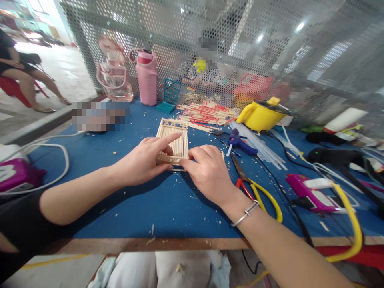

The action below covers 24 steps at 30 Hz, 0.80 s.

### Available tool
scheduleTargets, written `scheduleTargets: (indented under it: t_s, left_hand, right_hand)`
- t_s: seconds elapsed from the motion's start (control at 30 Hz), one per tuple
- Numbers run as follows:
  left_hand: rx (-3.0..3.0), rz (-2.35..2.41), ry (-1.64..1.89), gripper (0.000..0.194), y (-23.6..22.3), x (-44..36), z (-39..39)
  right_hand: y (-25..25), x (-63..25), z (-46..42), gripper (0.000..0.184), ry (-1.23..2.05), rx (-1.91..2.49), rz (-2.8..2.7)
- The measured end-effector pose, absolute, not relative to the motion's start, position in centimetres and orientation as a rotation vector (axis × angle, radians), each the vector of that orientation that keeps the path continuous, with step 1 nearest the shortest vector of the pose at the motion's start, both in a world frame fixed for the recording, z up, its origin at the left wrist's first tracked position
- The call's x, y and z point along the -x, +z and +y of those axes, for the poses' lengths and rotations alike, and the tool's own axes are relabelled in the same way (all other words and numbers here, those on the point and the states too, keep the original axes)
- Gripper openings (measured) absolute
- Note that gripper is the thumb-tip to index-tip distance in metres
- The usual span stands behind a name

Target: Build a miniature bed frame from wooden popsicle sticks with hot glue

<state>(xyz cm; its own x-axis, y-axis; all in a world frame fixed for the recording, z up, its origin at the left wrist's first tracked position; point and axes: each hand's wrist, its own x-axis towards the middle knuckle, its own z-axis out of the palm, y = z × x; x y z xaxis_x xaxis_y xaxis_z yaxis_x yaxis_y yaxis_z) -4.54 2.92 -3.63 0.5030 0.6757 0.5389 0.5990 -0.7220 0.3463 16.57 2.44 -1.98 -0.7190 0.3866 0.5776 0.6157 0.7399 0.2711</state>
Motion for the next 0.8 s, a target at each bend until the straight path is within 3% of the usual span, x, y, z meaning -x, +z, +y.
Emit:
scheduleTargets:
  t_s: [0.8]
  left_hand:
    - [-2.639, 1.200, 0.885, 0.072, -1.7, 3.3, 1.9]
  right_hand:
    - [-2.7, -16.9, 3.2, 0.019, -0.369, 0.738, -2.383]
